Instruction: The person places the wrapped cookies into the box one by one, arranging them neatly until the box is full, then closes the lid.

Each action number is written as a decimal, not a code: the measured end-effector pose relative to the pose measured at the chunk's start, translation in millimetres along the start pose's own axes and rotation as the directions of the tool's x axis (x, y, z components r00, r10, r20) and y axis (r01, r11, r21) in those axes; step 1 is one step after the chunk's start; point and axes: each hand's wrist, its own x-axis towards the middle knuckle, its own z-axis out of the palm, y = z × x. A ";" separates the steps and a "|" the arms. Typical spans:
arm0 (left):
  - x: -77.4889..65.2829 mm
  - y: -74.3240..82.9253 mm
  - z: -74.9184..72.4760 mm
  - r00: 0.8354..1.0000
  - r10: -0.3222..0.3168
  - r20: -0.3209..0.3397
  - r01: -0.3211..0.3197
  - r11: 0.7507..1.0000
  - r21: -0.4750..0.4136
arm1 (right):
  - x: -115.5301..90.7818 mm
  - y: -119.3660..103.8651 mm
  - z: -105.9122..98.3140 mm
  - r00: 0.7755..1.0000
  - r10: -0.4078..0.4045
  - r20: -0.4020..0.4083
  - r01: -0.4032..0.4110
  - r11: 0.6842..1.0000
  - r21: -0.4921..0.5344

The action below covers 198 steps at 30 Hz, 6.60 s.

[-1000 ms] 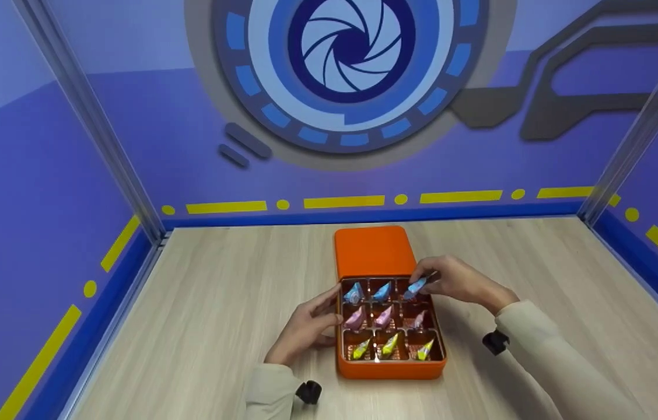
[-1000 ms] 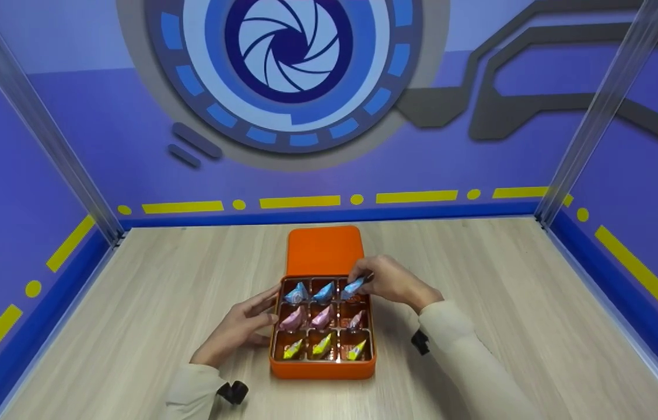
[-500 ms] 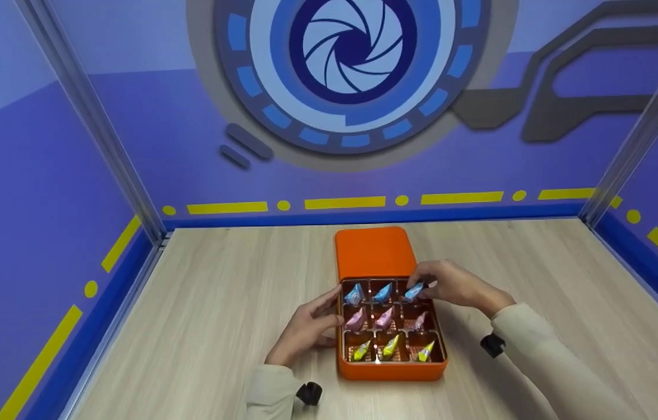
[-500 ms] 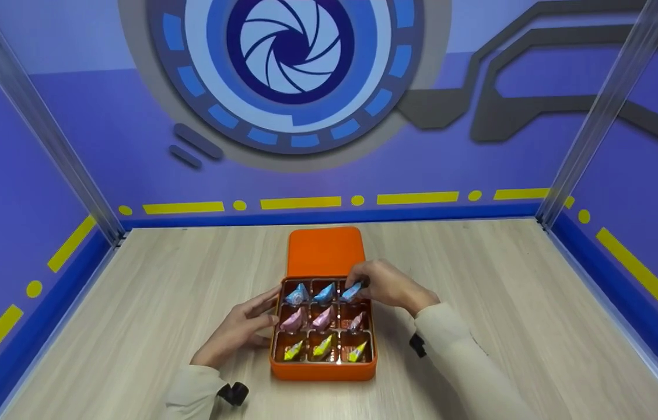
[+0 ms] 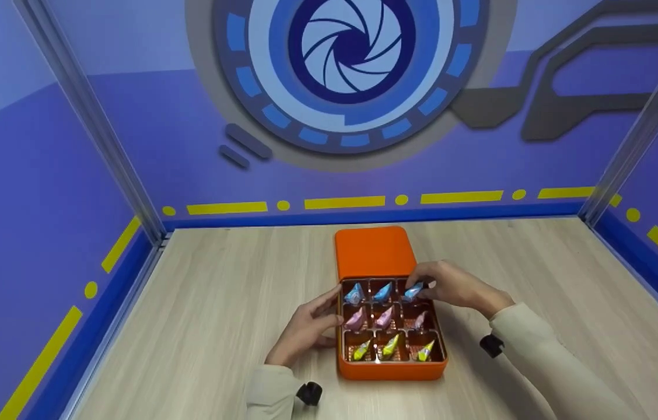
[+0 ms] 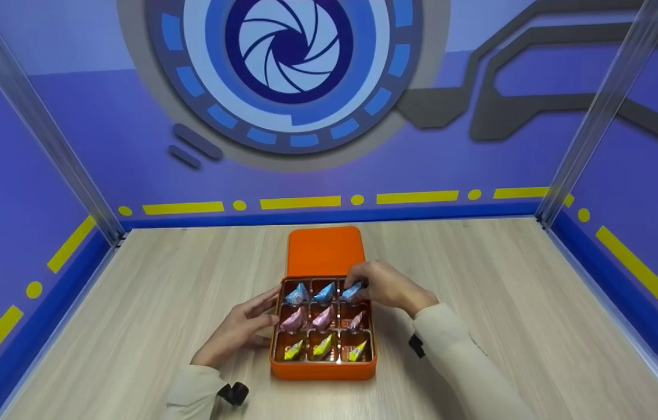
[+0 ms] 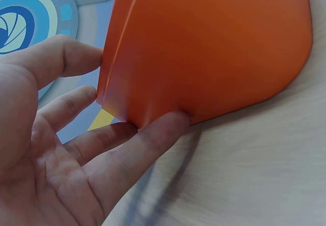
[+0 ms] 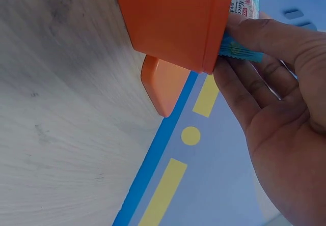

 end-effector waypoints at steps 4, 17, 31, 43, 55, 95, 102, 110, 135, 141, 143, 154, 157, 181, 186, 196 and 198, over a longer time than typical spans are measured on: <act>0.3 -0.6 0.3 1.000 0.002 -0.008 -0.002 1.000 0.008 | -1.3 0.9 0.1 1.000 0.018 -0.001 -0.018 1.000 0.014; 0.2 -1.2 -0.6 1.000 0.006 0.005 -0.006 1.000 -0.020 | -3.7 3.2 0.5 0.999 0.032 -0.023 -0.030 0.997 0.066; 1.4 0.5 -1.1 1.000 0.012 -0.001 -0.011 1.000 0.014 | -9.4 6.3 0.4 0.990 0.121 -0.077 -0.104 0.975 0.196; 18.3 17.0 -2.6 0.990 0.056 -0.127 -0.032 0.982 0.184 | -0.1 13.2 -11.0 0.974 0.145 -0.175 -0.091 0.955 0.283; 52.6 55.9 -7.8 0.990 0.093 -0.108 -0.062 0.964 0.260 | 22.0 12.5 -17.3 0.952 0.203 -0.228 -0.133 0.948 0.289; 147.1 48.8 -5.9 0.956 -0.259 -0.141 0.284 0.936 0.207 | 63.5 46.4 9.8 0.826 0.561 0.055 -0.531 0.742 0.409; 144.0 44.7 -9.3 0.954 -0.265 -0.143 0.290 0.938 0.192 | 61.5 48.8 13.2 0.822 0.569 0.026 -0.520 0.731 0.443; 151.6 48.8 -10.7 0.964 -0.214 -0.161 0.231 0.968 0.096 | 57.3 55.4 14.8 0.798 0.594 -0.097 -0.436 0.682 0.587; 123.2 98.0 -18.2 0.988 0.049 -0.147 -0.025 0.987 0.156 | 30.4 30.7 -19.5 0.879 0.436 -0.194 -0.234 0.748 0.621; 103.7 101.2 -13.3 0.992 0.066 -0.112 -0.051 0.990 0.132 | 9.9 14.6 -16.6 0.877 0.418 -0.238 -0.208 0.776 0.595; 96.2 101.9 -11.7 0.991 0.077 -0.106 -0.064 0.990 0.124 | 3.9 8.4 -16.1 0.878 0.410 -0.246 -0.198 0.780 0.594; 45.5 99.6 2.9 0.987 0.079 -0.137 -0.059 0.988 0.141 | -28.3 -27.0 -5.8 0.863 0.435 -0.256 -0.234 0.795 0.560; 31.3 96.4 9.2 0.983 0.086 -0.160 -0.052 0.977 0.205 | -37.1 -33.5 -0.5 0.856 0.449 -0.256 -0.253 0.796 0.550; -20.9 57.5 33.1 0.961 0.111 -0.254 -0.013 0.933 0.359 | -70.9 -52.6 30.8 0.862 0.469 -0.193 -0.313 0.792 0.524; -22.6 53.4 32.9 0.958 0.132 -0.254 -0.027 0.926 0.378 | -72.8 -54.1 31.0 0.862 0.465 -0.202 -0.317 0.806 0.500; -21.2 45.7 31.7 0.956 0.155 -0.248 -0.037 0.905 0.423 | -73.7 -51.3 34.8 0.861 0.463 -0.210 -0.326 0.820 0.471; -21.5 44.4 32.0 0.955 0.161 -0.248 -0.040 0.900 0.433 | -73.8 -50.0 36.2 0.865 0.456 -0.207 -0.324 0.825 0.463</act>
